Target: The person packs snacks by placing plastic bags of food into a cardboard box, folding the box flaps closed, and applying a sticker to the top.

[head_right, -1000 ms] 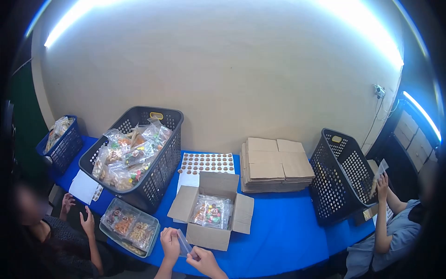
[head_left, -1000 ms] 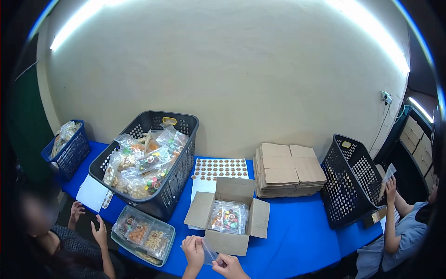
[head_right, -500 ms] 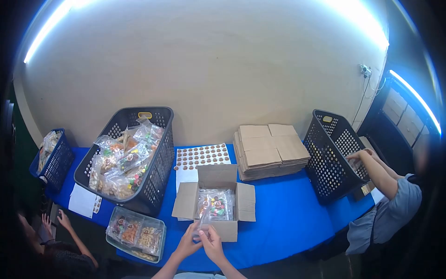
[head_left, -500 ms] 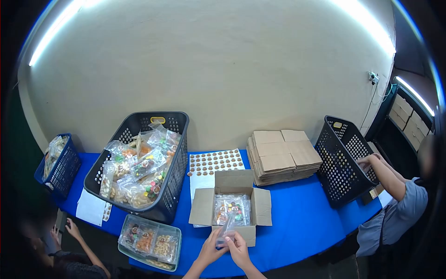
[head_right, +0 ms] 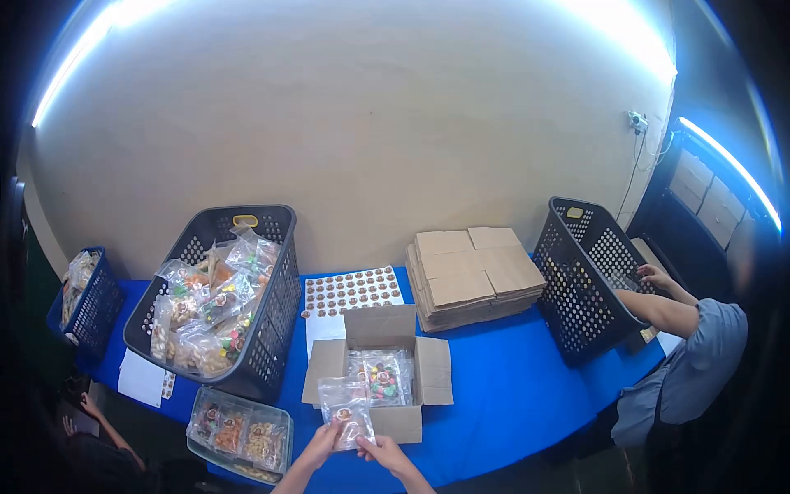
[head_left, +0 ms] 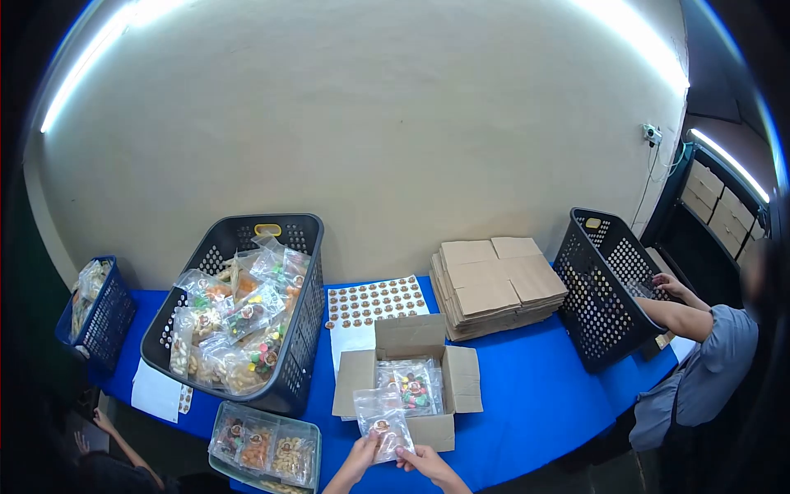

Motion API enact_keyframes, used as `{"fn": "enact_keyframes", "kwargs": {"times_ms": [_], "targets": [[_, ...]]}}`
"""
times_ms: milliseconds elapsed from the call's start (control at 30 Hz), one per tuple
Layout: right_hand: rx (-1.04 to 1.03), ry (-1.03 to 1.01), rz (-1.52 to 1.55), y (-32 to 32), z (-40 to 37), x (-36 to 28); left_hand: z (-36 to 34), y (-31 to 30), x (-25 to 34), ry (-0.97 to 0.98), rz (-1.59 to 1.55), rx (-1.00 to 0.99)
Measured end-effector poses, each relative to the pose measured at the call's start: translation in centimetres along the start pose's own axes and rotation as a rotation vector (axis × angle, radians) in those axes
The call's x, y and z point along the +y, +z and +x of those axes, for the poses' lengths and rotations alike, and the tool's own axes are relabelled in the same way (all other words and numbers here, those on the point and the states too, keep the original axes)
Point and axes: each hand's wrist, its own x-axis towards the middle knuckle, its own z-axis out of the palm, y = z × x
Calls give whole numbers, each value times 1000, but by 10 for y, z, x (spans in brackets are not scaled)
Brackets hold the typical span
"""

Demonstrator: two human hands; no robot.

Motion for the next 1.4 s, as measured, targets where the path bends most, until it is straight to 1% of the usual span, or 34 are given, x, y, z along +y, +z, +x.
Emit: {"fn": "enact_keyframes", "kwargs": {"times_ms": [67, 133, 200, 233, 367, 467, 500, 567, 600, 633, 667, 733, 767, 867, 1000, 1100, 1200, 1233, 1367, 1400], "targets": [[56, -47, 28, -11, -2, 3, 1, 13, 4, -3, -44, -23], [99, -84, 51, -26, -1, 5, 1, 22, 12, -9, -67, -115], [171, -110, 81, -41, -2, 0, 2, 33, 22, 10, 1, -155], [181, -105, 69, -47, -2, -4, 9, 39, 17, 74, 39, -122], [184, -106, 116, -75, -5, -19, 14, 73, 23, 145, -23, -64], [171, -113, 75, -98, -3, -25, 35, 91, 9, 167, -3, -73], [187, -122, 64, -107, -2, -24, 41, 95, 7, 96, 23, -54], [212, -130, 39, -128, 1, -17, 64, 104, -2, 343, 196, 166], [247, -129, -33, -136, 2, -15, 69, 109, 0, 465, 288, 278], [283, -131, -103, -144, 4, -12, 74, 109, 7, 519, 413, 311], [320, -135, -174, -151, 6, -10, 81, 108, 9, 627, 613, 393], [304, -130, -196, -165, 10, -6, 108, 101, 2, 833, 1017, 550], [292, -135, -190, -169, 10, -5, 121, 97, -18, 654, 990, 530], [250, -137, -145, -175, 10, -12, 126, 108, -23, 615, 1059, 659], [141, -188, 10, -170, 20, -24, 130, 107, -29, 544, 1080, 677], [110, -108, -84, -168, 43, -12, 131, 107, -30, 532, 1081, 685], [15, 26, -736, -173, 57, -7, 129, 109, -31, 530, 1062, 683], [54, -18, -816, -172, 54, -9, 129, 109, -31, 533, 1058, 682], [66, 32, -846, -173, 51, -17, 122, 109, -31, 535, 1085, 675], [142, -25, -874, -175, 52, -15, 121, 109, -33, 536, 1080, 682]]}}
